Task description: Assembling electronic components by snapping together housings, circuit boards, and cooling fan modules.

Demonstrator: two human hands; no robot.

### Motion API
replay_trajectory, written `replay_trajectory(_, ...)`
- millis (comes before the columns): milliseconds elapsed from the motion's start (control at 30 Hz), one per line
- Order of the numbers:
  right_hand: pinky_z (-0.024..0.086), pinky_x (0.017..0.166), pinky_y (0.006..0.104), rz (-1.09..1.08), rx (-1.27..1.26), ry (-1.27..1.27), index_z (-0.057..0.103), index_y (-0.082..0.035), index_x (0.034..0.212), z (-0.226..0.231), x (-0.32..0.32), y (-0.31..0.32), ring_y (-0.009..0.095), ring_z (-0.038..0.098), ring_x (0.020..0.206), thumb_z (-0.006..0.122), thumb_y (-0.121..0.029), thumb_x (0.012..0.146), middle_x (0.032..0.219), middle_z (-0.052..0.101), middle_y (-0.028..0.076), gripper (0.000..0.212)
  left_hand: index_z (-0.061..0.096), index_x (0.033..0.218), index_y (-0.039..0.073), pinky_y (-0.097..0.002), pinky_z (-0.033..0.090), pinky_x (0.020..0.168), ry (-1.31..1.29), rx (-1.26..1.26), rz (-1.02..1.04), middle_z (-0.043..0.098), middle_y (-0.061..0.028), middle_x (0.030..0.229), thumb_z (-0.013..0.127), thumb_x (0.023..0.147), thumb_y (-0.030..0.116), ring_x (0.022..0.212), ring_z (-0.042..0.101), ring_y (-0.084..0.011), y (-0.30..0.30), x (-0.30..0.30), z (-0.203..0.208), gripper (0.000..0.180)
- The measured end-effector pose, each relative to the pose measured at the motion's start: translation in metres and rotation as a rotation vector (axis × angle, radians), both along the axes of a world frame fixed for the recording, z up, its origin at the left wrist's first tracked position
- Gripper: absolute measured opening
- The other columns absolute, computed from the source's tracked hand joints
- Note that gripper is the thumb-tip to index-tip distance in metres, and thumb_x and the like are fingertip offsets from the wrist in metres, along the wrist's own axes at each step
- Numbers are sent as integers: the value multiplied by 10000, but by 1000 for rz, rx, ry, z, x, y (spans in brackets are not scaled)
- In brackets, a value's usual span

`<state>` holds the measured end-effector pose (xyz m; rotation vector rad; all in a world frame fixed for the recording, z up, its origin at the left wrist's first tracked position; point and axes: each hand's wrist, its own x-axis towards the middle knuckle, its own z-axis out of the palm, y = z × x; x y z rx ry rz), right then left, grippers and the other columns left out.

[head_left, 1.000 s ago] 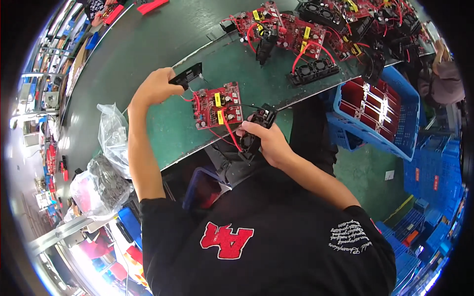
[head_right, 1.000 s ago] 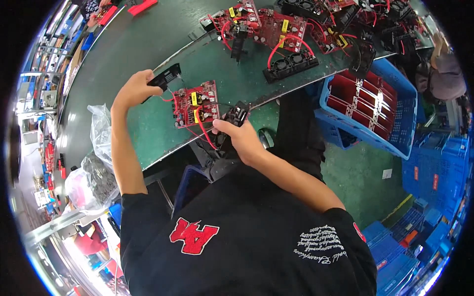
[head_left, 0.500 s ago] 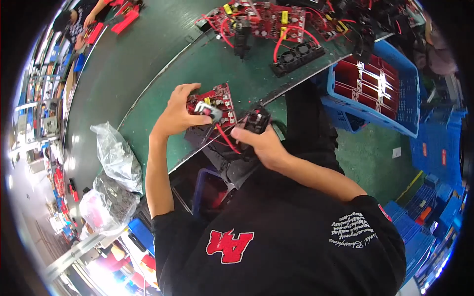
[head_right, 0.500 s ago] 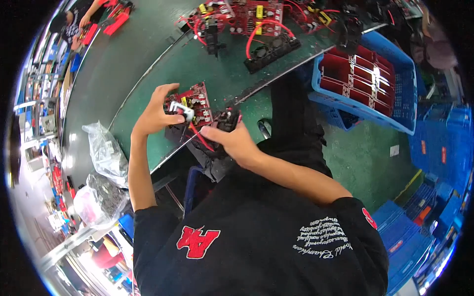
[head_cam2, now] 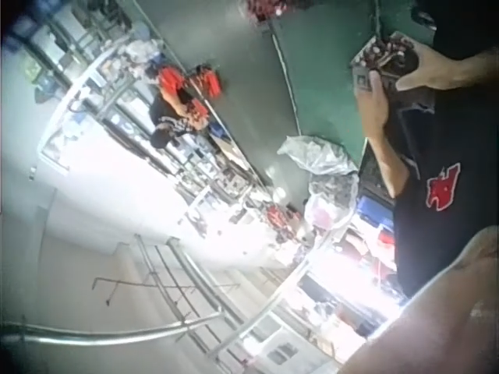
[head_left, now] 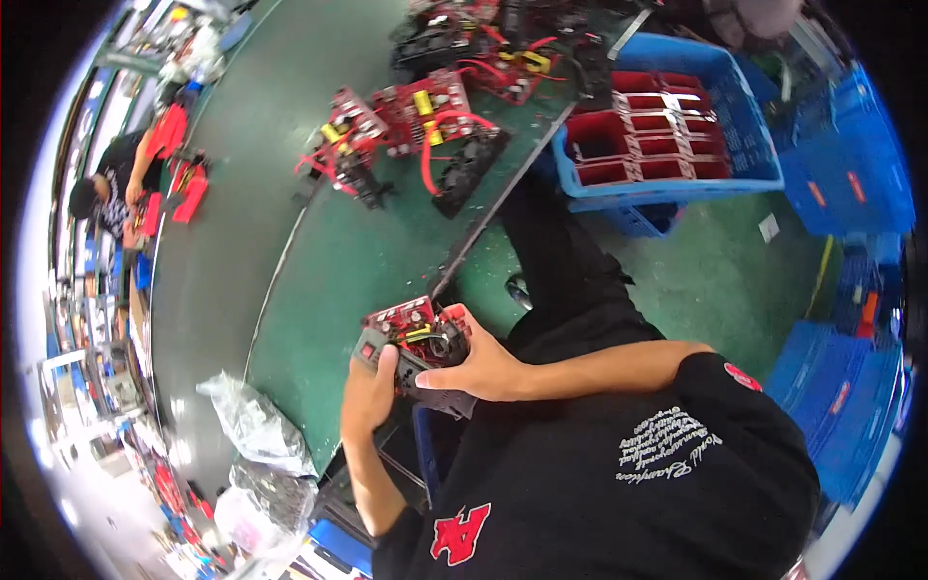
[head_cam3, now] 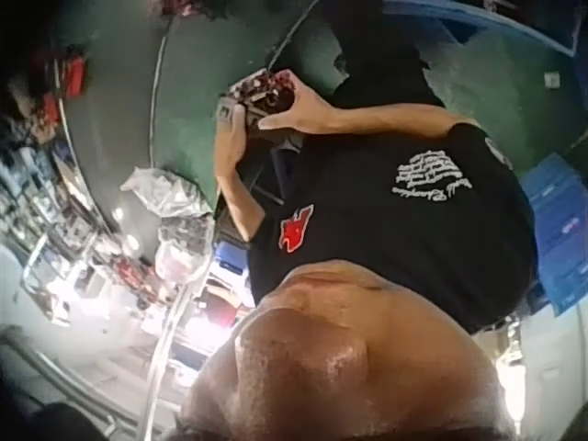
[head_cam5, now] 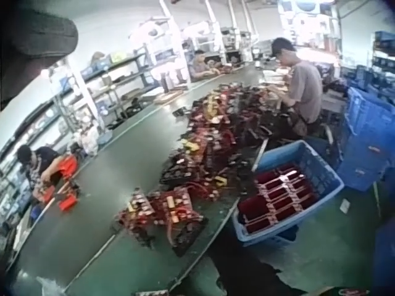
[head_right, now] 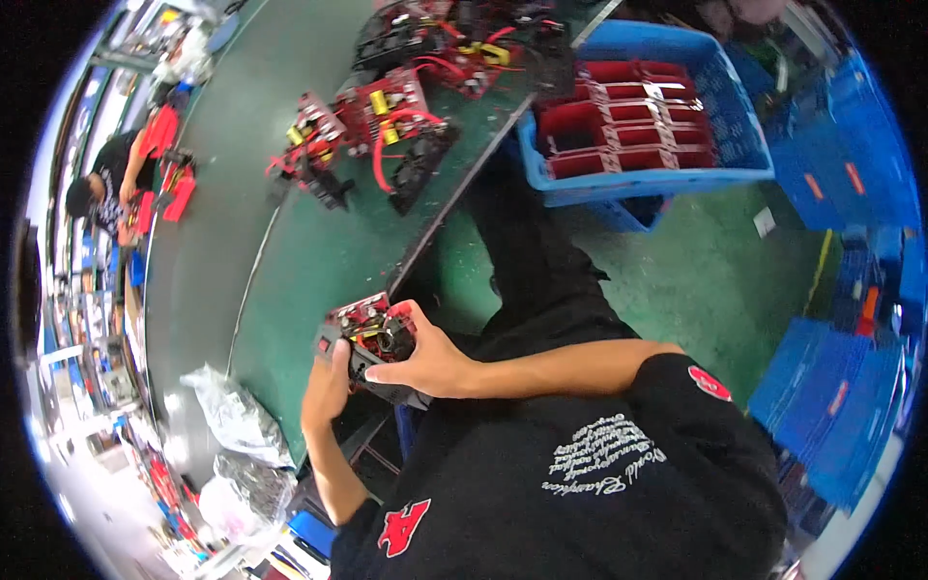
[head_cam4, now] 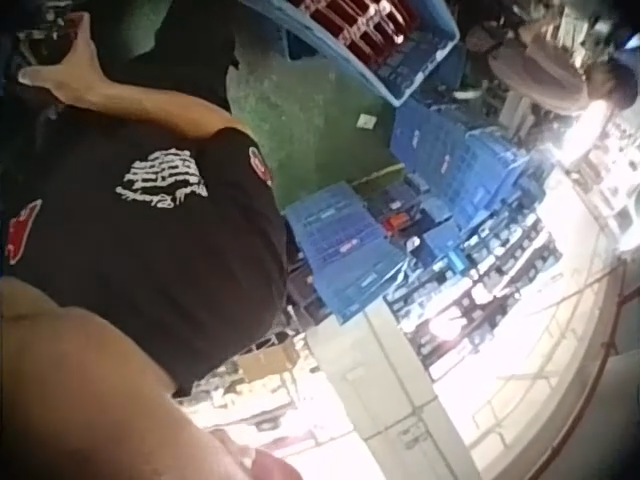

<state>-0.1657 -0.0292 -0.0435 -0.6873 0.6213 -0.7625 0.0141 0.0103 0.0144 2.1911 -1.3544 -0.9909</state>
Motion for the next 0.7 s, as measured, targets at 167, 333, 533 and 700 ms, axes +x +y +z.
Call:
replay_trajectory(167, 410, 969, 296, 156, -120, 6, 412, -47, 1217, -4, -60, -41, 112, 515, 1071, 834, -102, 706, 1112, 568, 34, 665, 519, 1117, -62, -446, 399, 933, -142, -73, 46, 524, -246, 1079, 486, 935, 338, 1000, 532, -392, 0, -53, 0, 440)
replay_trajectory(333, 389, 995, 317, 68, -180, -219, 482, -73, 1238, -37, -162, -84, 120, 494, 1098, 876, -102, 597, 1166, 543, 6, 753, 449, 1120, -97, -451, 358, 953, -15, -133, -174, 414, -240, 1118, 594, 809, 235, 1029, 457, -373, -47, -156, 25, 478)
replay_trajectory(533, 396, 951, 328, -122, -164, -296, 536, -38, 1129, -75, -274, -96, 185, 520, 1052, 923, -209, 486, 1115, 548, 77, 770, 447, 1098, -67, -399, 452, 815, 376, 102, -672, 487, -204, 987, 507, 887, 561, 859, 556, -369, -116, -220, 47, 666)
replay_trajectory(700, 512, 761, 405, -415, 147, -766, 552, -69, 800, -63, -323, -97, 315, 614, 799, 536, -368, 921, 815, 572, 164, 323, 565, 859, -30, -384, 460, 646, 617, 90, -817, 596, -156, 798, 495, 939, 281, 742, 601, -313, -221, -276, -14, 329)
